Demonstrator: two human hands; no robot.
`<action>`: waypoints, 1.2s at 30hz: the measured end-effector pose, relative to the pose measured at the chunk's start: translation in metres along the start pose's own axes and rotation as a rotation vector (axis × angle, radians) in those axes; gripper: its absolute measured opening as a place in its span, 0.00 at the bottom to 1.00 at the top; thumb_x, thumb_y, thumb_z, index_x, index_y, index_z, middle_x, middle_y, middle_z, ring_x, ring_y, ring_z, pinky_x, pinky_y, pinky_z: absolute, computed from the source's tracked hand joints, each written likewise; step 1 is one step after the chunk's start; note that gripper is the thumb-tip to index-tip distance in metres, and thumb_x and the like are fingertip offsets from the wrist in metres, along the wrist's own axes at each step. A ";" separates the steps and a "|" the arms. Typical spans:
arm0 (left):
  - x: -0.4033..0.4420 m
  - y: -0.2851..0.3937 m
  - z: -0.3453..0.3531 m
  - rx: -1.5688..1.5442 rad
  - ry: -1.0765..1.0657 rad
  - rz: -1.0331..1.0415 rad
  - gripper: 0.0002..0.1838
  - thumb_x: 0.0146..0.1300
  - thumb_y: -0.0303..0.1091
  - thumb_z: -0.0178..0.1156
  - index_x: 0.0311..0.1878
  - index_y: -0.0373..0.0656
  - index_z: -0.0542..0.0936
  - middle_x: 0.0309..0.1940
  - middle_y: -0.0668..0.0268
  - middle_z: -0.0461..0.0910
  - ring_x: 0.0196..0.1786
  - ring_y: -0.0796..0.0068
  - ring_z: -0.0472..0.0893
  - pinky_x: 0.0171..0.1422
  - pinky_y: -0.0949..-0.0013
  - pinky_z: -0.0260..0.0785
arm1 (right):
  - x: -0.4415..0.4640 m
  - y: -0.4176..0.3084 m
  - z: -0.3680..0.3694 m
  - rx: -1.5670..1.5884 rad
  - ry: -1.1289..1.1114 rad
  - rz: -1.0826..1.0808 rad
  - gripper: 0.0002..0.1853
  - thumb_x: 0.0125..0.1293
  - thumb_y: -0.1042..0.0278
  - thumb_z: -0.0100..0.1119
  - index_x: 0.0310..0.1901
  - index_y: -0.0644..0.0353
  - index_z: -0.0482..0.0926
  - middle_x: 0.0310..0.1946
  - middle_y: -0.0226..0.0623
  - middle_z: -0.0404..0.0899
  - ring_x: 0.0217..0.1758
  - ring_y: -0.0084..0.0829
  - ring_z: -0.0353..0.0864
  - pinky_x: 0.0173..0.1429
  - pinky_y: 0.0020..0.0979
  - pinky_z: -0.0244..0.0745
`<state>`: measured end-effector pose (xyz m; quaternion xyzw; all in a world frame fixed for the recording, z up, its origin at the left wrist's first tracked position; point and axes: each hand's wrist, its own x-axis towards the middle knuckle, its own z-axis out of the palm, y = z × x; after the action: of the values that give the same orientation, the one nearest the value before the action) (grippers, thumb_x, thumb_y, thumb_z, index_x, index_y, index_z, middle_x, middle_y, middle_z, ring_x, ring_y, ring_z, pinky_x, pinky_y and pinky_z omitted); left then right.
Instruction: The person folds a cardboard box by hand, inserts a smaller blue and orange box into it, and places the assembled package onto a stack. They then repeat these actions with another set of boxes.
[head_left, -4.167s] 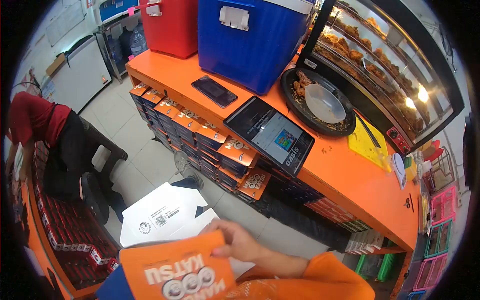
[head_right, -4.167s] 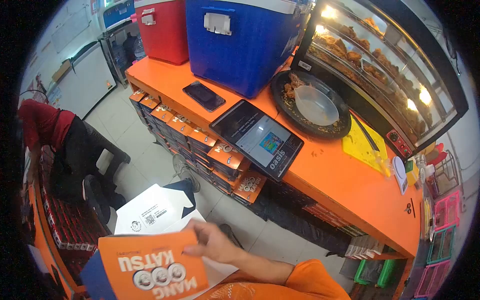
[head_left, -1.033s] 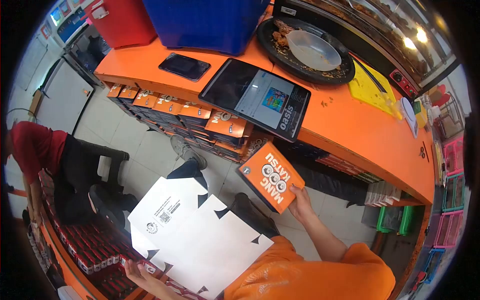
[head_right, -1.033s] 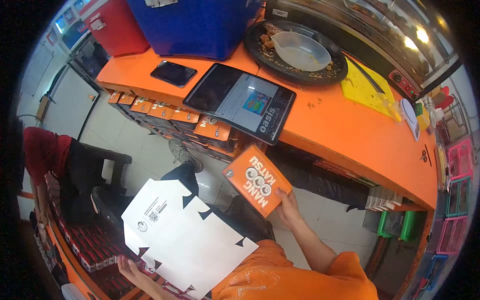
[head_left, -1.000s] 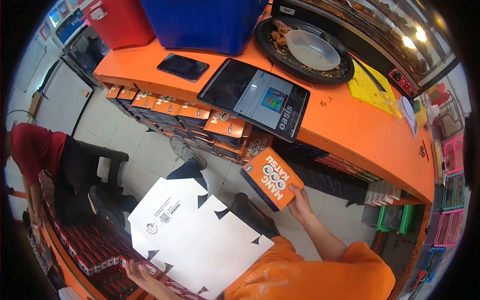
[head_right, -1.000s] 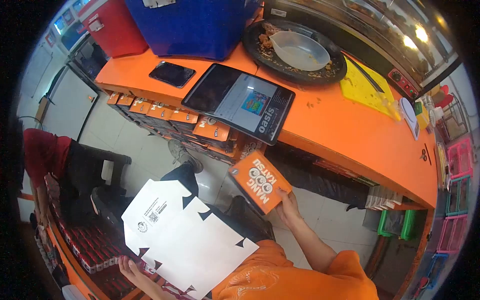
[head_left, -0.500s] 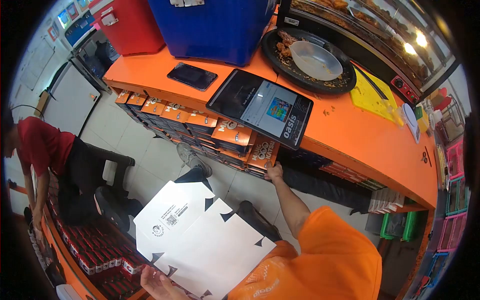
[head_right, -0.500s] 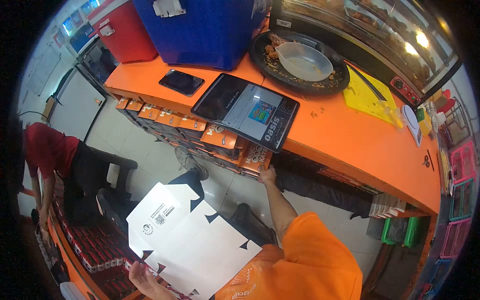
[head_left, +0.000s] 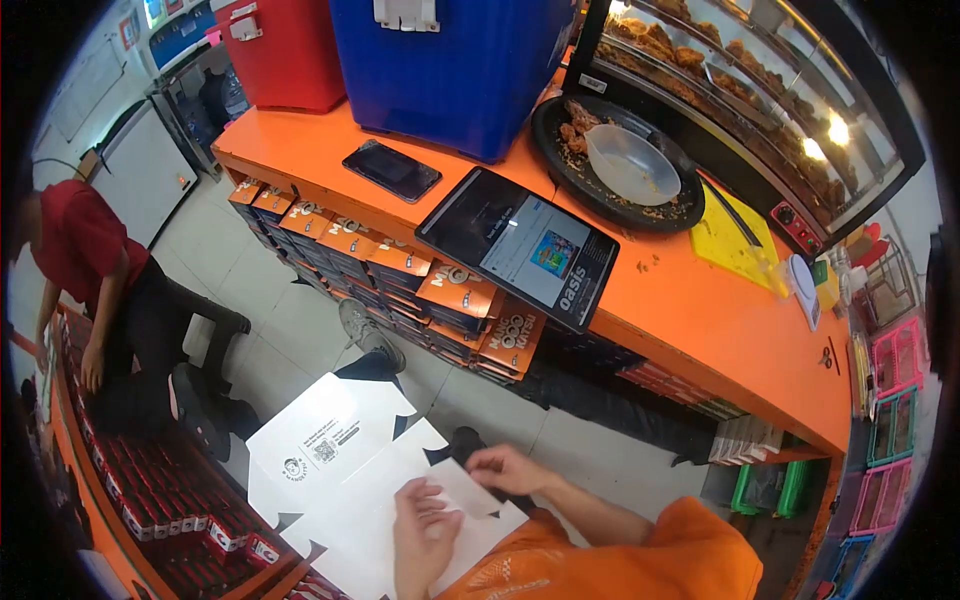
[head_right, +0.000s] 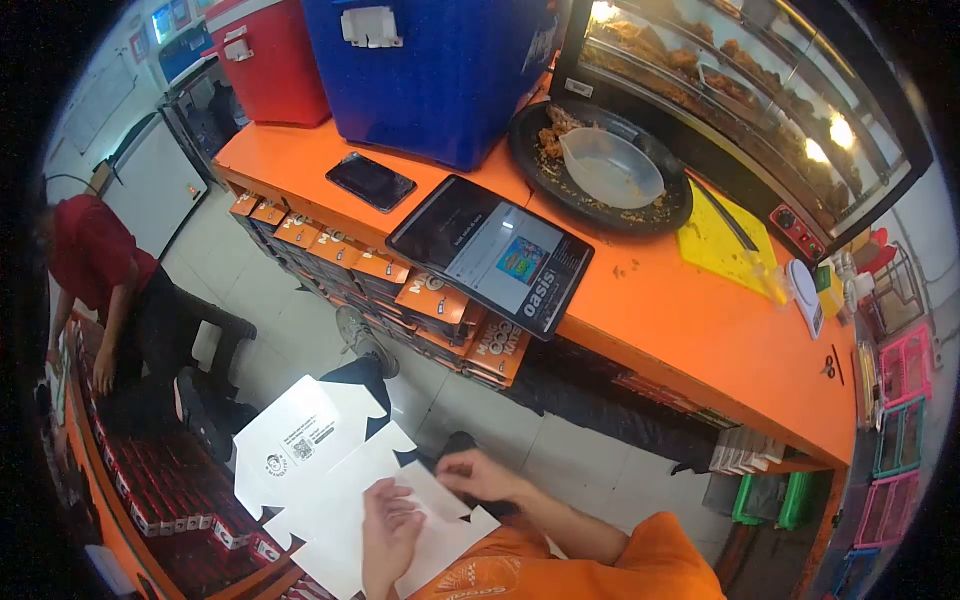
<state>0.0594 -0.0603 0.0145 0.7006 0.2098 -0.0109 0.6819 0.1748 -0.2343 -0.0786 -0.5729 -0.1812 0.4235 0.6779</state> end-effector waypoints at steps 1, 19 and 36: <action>0.003 0.000 0.008 0.030 -0.037 0.000 0.36 0.53 0.24 0.70 0.63 0.36 0.63 0.50 0.57 0.72 0.45 0.71 0.78 0.47 0.71 0.75 | -0.001 0.000 0.009 0.049 -0.039 -0.025 0.04 0.70 0.71 0.58 0.41 0.61 0.78 0.32 0.25 0.76 0.34 0.15 0.72 0.39 0.20 0.70; -0.014 -0.003 -0.026 -0.007 0.019 -0.175 0.10 0.60 0.25 0.55 0.44 0.32 0.78 0.28 0.64 0.80 0.33 0.79 0.78 0.40 0.74 0.73 | 0.009 0.001 0.012 0.035 -0.022 -0.018 0.10 0.68 0.71 0.63 0.35 0.60 0.70 0.28 0.20 0.68 0.32 0.11 0.65 0.34 0.20 0.62; -0.066 0.063 -0.080 0.026 0.478 0.342 0.20 0.69 0.33 0.59 0.56 0.28 0.70 0.47 0.52 0.77 0.45 0.65 0.78 0.51 0.64 0.72 | -0.003 -0.120 0.087 -0.638 -0.011 -1.026 0.18 0.55 0.71 0.72 0.48 0.64 0.82 0.48 0.46 0.80 0.36 0.35 0.82 0.40 0.28 0.77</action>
<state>-0.0031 -0.0011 0.1001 0.7172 0.2432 0.2666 0.5962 0.1533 -0.1805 0.0575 -0.5852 -0.5561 -0.0299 0.5895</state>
